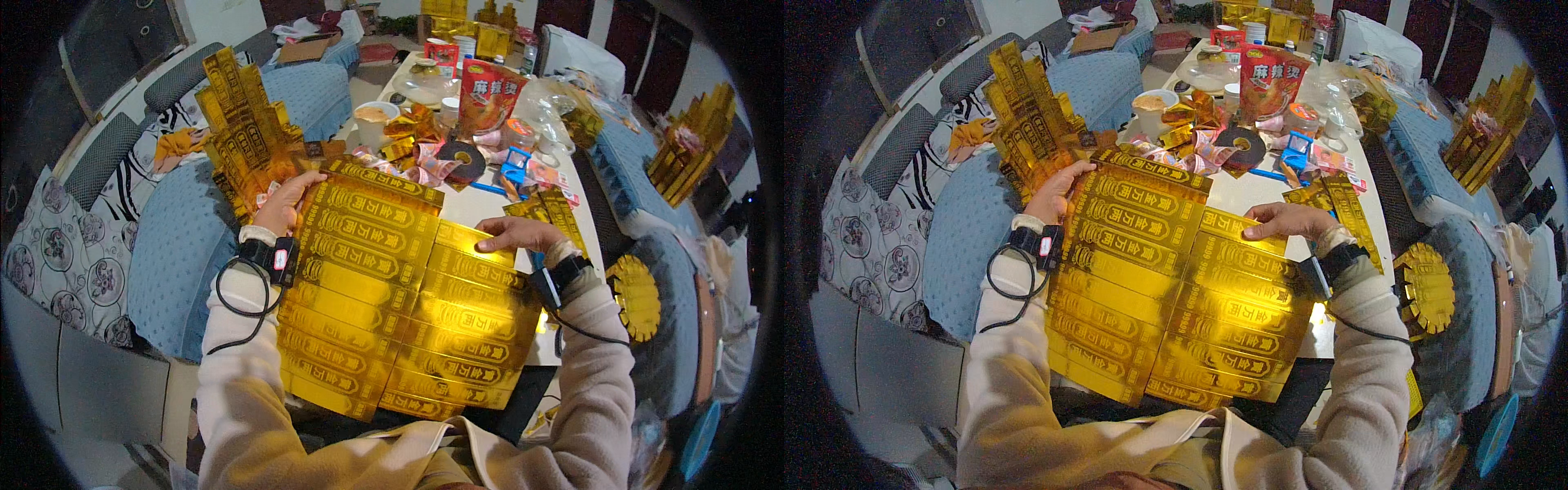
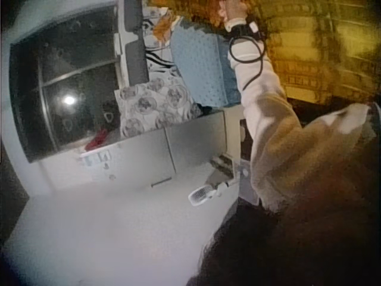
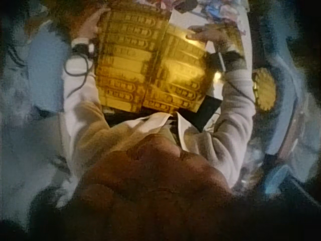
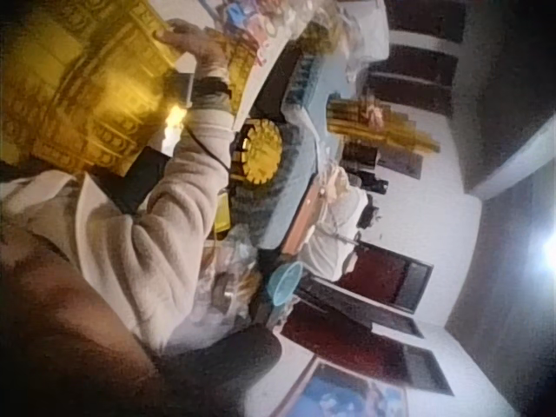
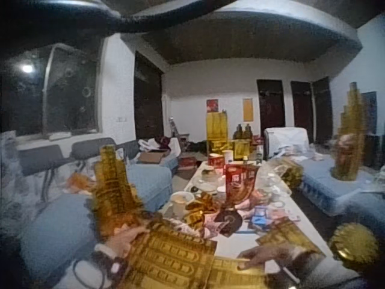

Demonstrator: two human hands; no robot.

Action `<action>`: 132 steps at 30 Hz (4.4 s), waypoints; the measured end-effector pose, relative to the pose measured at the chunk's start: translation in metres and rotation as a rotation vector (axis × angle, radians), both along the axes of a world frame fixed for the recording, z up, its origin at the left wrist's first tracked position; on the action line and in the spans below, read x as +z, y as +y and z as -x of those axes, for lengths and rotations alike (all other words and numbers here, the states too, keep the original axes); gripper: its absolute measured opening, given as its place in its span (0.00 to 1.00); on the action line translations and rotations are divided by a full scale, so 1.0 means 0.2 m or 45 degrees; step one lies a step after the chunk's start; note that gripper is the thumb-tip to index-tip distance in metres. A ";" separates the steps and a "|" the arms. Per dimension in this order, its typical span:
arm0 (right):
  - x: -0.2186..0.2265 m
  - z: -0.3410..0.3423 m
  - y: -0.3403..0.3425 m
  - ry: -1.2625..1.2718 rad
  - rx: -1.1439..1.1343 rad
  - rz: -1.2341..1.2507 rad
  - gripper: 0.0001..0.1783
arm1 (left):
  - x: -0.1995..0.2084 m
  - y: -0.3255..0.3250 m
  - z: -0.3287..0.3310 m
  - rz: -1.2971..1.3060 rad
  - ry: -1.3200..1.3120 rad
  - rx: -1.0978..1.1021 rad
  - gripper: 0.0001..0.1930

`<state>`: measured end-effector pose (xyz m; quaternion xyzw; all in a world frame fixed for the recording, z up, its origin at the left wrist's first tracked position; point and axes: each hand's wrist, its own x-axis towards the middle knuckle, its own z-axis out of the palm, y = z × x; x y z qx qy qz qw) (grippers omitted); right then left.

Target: The person folds and assembles gold-colored paper sheets into a cylindrical structure. They use a tape dispenser to secure the edges and then place a circular gold base onto the bottom of the cylinder.

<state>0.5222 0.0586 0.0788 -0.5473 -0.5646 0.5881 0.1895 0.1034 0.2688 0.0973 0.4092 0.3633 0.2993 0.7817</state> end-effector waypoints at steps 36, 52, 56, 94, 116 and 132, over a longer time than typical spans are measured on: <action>-0.14 -0.13 -0.04 -0.137 -0.094 0.119 0.35 | -0.17 0.14 -0.24 -0.481 0.449 -0.117 0.45; -0.16 -0.14 -0.15 -0.275 -0.322 0.126 0.43 | -0.34 0.23 -0.42 -0.549 0.576 -0.102 0.37; -0.13 -0.15 -0.22 -0.299 -0.335 0.235 0.47 | -0.41 0.28 -0.52 -0.461 0.440 -0.274 0.34; -0.38 -0.09 -0.18 -0.442 -0.441 -0.187 0.30 | -0.44 -0.94 0.71 -0.997 1.069 0.362 0.27; -0.31 -0.10 -0.52 -1.232 -0.702 -0.428 0.35 | -0.35 -0.98 -0.41 -1.798 1.419 -0.655 0.46; -0.29 -0.02 -0.60 -0.918 -0.814 -0.314 0.42 | -0.49 -0.36 -0.40 -1.537 1.727 0.025 0.44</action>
